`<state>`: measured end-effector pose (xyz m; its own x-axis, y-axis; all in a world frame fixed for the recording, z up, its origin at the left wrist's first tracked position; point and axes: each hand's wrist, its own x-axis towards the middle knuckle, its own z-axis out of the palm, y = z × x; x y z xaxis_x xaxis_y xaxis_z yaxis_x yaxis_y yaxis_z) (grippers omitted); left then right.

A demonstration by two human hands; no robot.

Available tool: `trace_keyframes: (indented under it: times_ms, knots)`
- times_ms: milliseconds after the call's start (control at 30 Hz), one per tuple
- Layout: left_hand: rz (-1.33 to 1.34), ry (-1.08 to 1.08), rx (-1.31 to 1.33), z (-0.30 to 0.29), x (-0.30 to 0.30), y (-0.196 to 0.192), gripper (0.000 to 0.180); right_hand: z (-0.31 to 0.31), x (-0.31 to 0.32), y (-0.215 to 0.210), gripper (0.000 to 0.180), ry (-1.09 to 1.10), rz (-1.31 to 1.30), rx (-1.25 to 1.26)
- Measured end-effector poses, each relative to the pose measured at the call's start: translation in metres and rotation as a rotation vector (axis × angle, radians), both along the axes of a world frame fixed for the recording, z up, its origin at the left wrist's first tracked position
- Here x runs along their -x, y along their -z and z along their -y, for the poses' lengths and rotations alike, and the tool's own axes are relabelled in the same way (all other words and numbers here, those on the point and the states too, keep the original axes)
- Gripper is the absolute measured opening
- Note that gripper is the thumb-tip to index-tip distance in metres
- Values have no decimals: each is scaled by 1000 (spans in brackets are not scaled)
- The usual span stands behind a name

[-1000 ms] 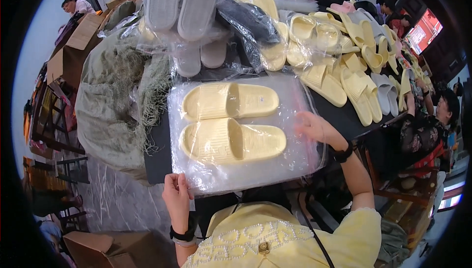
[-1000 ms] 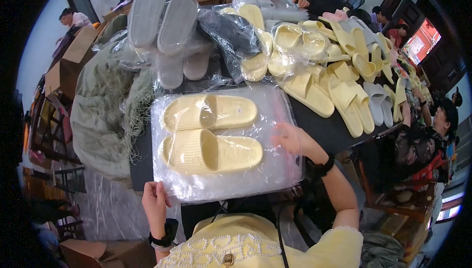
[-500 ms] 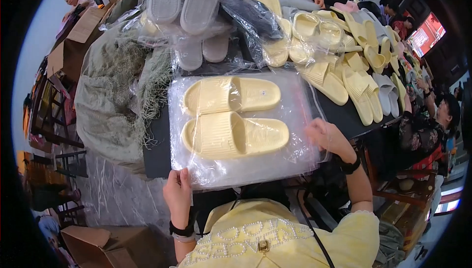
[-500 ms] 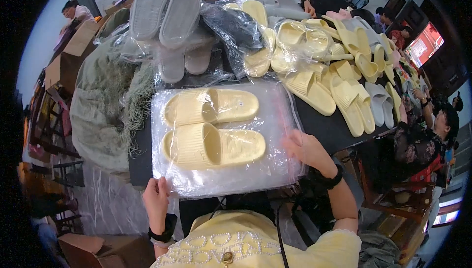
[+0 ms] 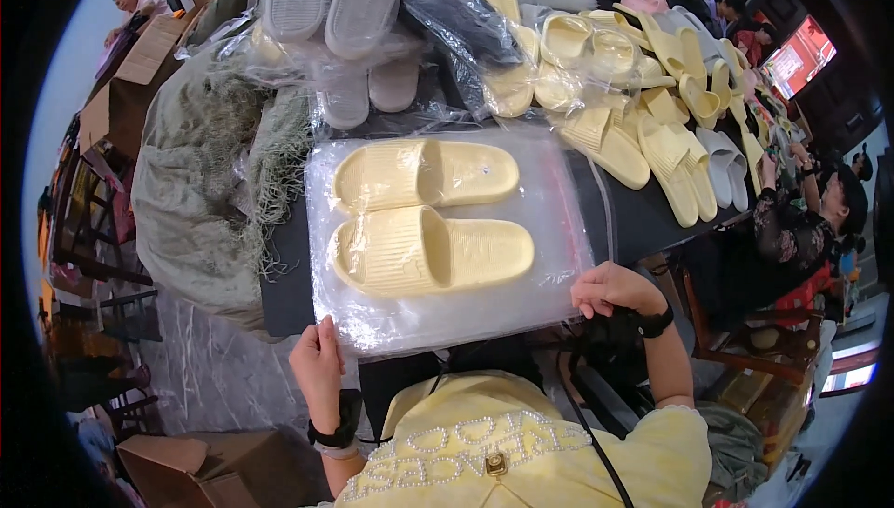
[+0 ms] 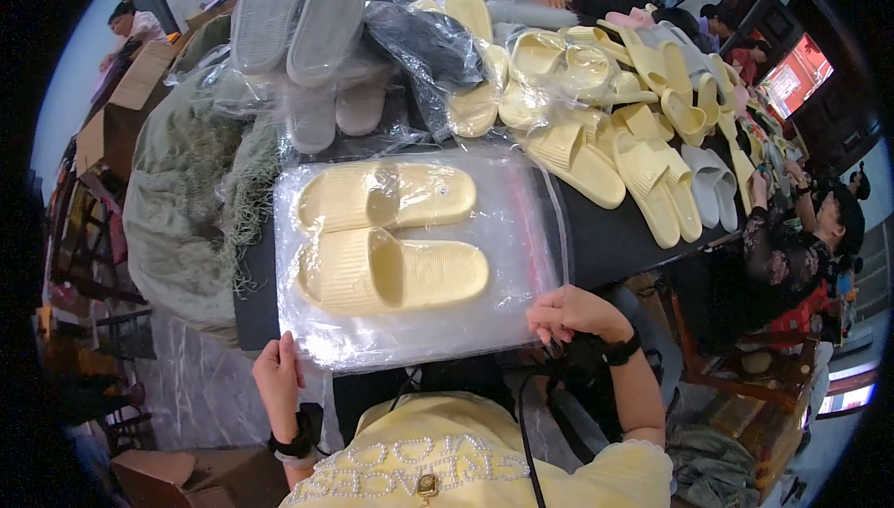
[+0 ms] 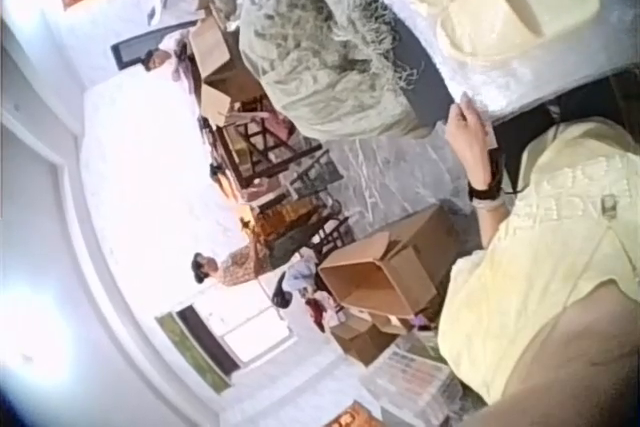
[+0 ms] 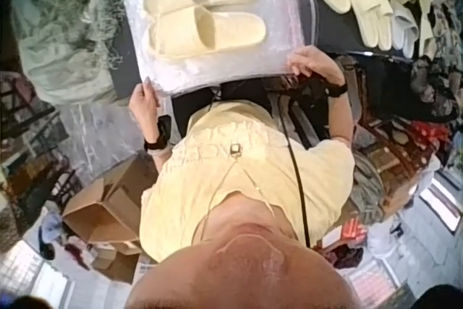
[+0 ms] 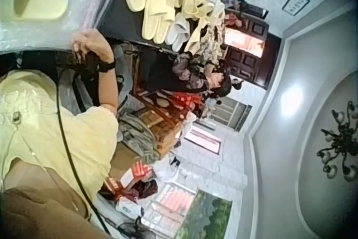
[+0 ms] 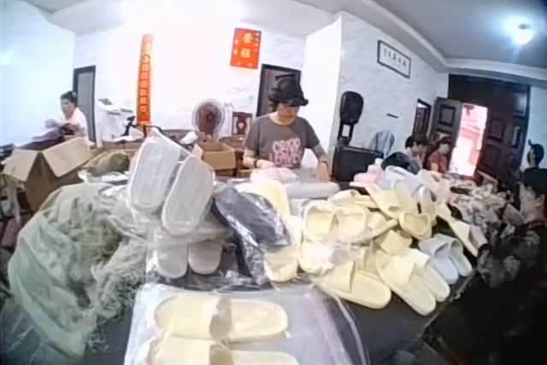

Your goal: The recorder is sorting various colored sandals and placing them into clear plastic bags.

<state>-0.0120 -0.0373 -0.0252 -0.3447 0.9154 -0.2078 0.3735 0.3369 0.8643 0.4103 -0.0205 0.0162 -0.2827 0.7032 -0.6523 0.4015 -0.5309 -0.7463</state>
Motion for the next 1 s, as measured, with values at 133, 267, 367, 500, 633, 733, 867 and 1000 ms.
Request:
trace_keyframes:
  times_ms: [133, 267, 367, 500, 633, 733, 867, 1000]
  knots:
    - [-250, 3, -38, 0, -7, 4, 31, -11, -1, -11, 28, -165, 270, 12]
    - [-565, -29, -432, 3, -22, -4, 20, -32, -17, -23, 21, -245, 194, -34]
    - [-470, 144, -520, -6, -38, -3, 51, -55, -12, -11, 18, -98, -71, -177]
    - [-498, 357, -449, -22, -46, 16, 81, -89, 30, -3, 33, -371, -116, -630]
    - [-549, 368, -303, -21, -48, 35, 87, -125, 82, 5, 59, -720, 230, -1179]
    - [-603, 342, -319, -21, -52, 38, 87, -136, 116, 10, 56, -753, 272, -1187]
    - [-623, 327, -317, -21, -56, 42, 87, -147, 149, 20, 44, -736, 460, -1164]
    - [-620, 290, -283, -23, -58, 39, 91, -150, 153, 19, 33, -677, 367, -1233]
